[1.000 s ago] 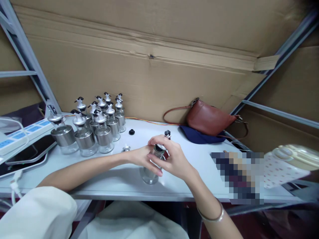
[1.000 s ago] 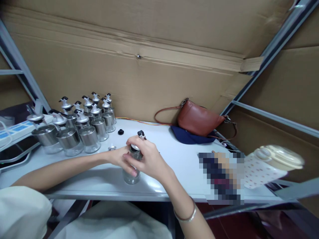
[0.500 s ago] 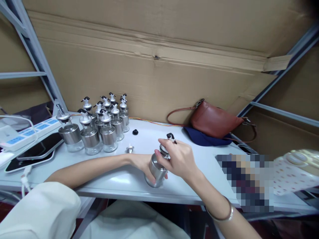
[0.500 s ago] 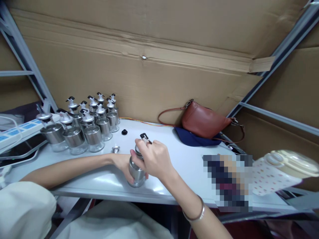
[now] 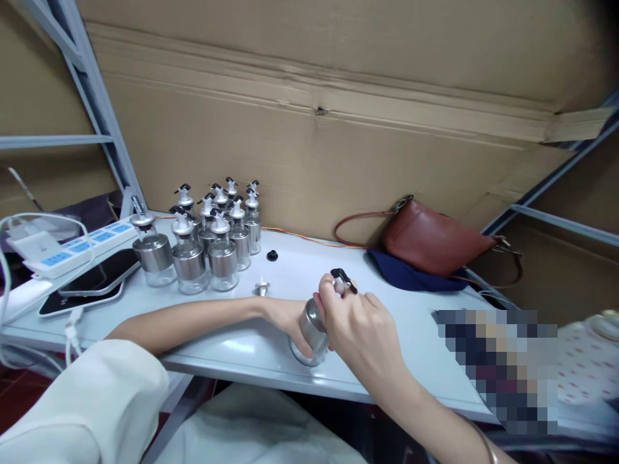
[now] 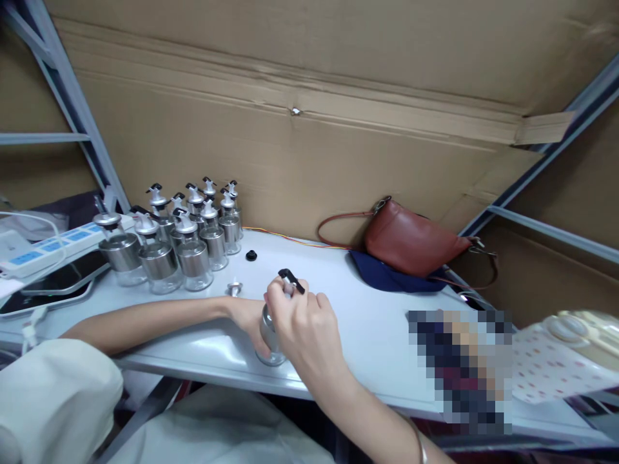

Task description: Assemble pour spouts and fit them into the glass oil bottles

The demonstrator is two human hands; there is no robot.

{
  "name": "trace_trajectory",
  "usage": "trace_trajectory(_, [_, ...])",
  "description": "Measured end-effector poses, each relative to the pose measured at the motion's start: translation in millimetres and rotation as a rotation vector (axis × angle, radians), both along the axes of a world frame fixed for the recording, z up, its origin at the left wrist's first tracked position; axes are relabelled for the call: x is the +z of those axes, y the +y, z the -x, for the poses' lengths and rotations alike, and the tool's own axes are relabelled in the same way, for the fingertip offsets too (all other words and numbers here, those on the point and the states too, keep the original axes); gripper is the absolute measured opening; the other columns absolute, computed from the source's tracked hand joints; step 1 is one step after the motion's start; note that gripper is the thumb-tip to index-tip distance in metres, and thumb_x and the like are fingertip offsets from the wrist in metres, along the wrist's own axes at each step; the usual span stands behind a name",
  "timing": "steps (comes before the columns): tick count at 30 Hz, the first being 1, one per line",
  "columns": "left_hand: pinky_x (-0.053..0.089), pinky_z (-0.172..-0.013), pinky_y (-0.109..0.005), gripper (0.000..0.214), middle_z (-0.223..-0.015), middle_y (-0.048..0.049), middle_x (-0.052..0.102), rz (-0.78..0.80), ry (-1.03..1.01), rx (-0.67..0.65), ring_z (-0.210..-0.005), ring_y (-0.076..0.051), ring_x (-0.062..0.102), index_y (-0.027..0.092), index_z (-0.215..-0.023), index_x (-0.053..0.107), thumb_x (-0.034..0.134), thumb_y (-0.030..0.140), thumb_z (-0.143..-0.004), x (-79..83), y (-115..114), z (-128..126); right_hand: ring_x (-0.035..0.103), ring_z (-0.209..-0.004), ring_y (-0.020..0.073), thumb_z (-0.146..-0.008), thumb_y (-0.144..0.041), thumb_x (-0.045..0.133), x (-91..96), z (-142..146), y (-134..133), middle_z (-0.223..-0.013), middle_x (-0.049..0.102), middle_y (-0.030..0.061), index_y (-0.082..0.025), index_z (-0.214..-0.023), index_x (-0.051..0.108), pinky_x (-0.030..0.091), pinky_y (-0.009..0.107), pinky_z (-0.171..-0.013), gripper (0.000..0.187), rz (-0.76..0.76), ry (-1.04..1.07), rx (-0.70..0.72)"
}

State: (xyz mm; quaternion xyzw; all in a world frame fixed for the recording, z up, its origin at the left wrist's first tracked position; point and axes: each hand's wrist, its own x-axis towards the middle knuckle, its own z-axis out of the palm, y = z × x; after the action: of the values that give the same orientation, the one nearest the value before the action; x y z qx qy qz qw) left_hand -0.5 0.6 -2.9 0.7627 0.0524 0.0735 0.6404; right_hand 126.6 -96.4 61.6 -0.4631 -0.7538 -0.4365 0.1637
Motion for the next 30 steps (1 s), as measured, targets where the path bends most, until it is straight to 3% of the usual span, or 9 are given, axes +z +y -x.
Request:
trace_trajectory(5, [0.046, -0.095, -0.037, 0.044, -0.088, -0.0018, 0.066, -0.050, 0.051, 0.082, -0.096, -0.024, 0.059, 0.014, -0.082, 0.065, 0.088, 0.026, -0.045, -0.1, -0.5, 0.1, 0.045, -0.047, 0.0169, -0.097, -0.020, 0.034, -7.1, 6.3, -2.3, -0.056, 0.052, 0.0050, -0.016, -0.088, 0.061, 0.029, 0.031, -0.053, 0.029, 0.015, 0.054, -0.040])
trace_trajectory(9, [0.046, -0.095, -0.035, 0.043, -0.089, -0.0017, 0.066, -0.126, 0.089, 0.012, -0.098, -0.024, 0.059, 0.015, -0.082, 0.065, 0.088, 0.027, -0.047, 16.3, 3.7, 3.5, 0.052, -0.053, 0.0178, -0.099, -0.029, 0.030, -8.5, 4.2, 0.0, -0.065, 0.060, 0.0088, -0.015, -0.096, 0.060, 0.035, 0.031, -0.054, 0.033, 0.020, 0.133, 0.008])
trace_trajectory(12, [0.043, -0.098, -0.036, 0.051, -0.104, -0.0042, 0.064, -0.197, 0.034, 0.061, -0.105, -0.024, 0.056, 0.016, -0.098, 0.063, 0.085, 0.029, -0.053, 38.0, 7.8, 11.0, 0.064, -0.075, 0.0240, -0.099, -0.036, 0.030, -10.5, -1.1, 2.7, -0.079, 0.066, 0.0127, -0.015, -0.112, 0.055, 0.042, 0.031, -0.058, 0.035, 0.091, 0.264, 0.151])
trace_trajectory(14, [0.042, -0.100, -0.038, 0.055, -0.113, -0.0072, 0.060, -0.241, -0.024, 0.175, -0.109, -0.024, 0.055, 0.016, -0.109, 0.058, 0.081, 0.032, -0.062, 50.3, 8.7, 17.2, 0.061, -0.103, 0.0305, -0.098, -0.035, 0.032, -13.9, -4.7, 3.5, -0.097, 0.067, 0.0153, -0.017, -0.128, 0.046, 0.048, 0.035, -0.067, 0.038, 0.148, 0.385, 0.248])
trace_trajectory(16, [0.044, -0.097, -0.038, 0.051, -0.112, -0.0089, 0.059, -0.270, -0.036, 0.243, -0.106, -0.022, 0.056, 0.016, -0.114, 0.055, 0.075, 0.033, -0.070, 57.8, 6.9, 22.3, 0.050, -0.122, 0.0341, -0.097, -0.033, 0.037, -18.9, -7.0, 3.0, -0.123, 0.058, 0.0173, -0.022, -0.140, 0.035, 0.050, 0.043, -0.079, 0.044, 0.190, 0.516, 0.329])
trace_trajectory(18, [0.047, -0.091, -0.035, 0.041, -0.106, -0.0085, 0.061, -0.313, -0.019, 0.252, -0.100, -0.020, 0.058, 0.015, -0.110, 0.057, 0.070, 0.032, -0.075, 61.1, 2.2, 24.6, 0.046, -0.127, 0.0336, -0.095, -0.030, 0.041, -24.4, -7.2, 1.6, -0.146, 0.036, 0.0170, -0.028, -0.140, 0.033, 0.049, 0.047, -0.085, 0.046, 0.231, 0.644, 0.409])
trace_trajectory(22, [0.046, -0.088, -0.031, 0.028, -0.107, -0.0089, 0.060, -0.496, -0.053, 0.292, -0.101, -0.021, 0.057, 0.016, -0.103, 0.060, 0.067, 0.029, -0.079, 63.8, -15.9, 20.4, 0.042, -0.131, 0.0299, -0.093, -0.023, 0.046, -31.9, -4.0, -0.8, -0.159, 0.003, 0.0083, -0.031, -0.128, 0.044, 0.049, 0.047, -0.090, 0.036, 0.257, 0.826, 0.575])
trace_trajectory(26, [0.046, -0.082, -0.030, 0.021, -0.094, -0.0085, 0.062, -0.656, -0.121, 0.353, -0.089, -0.019, 0.058, 0.013, -0.094, 0.061, 0.062, 0.032, -0.083, 72.8, -38.8, 17.8, 0.033, -0.137, 0.0302, -0.090, -0.022, 0.050, -34.0, -5.2, -5.2, -0.160, -0.002, 0.0035, -0.034, -0.127, 0.042, 0.043, 0.053, -0.098, 0.040, 0.186, 0.954, 0.712])
trace_trajectory(30, [0.048, -0.080, -0.031, 0.022, -0.094, -0.0072, 0.063, -0.698, -0.091, 0.554, -0.087, -0.019, 0.059, 0.015, -0.092, 0.060, 0.064, 0.035, -0.083, 102.1, -56.3, 39.1, 0.038, -0.135, 0.0305, -0.089, -0.021, 0.051, -44.6, -11.2, -16.8, -0.159, 0.010, 0.0077, -0.034, -0.133, 0.035, 0.039, 0.057, -0.100, 0.048, 0.058, 1.224, 0.764])
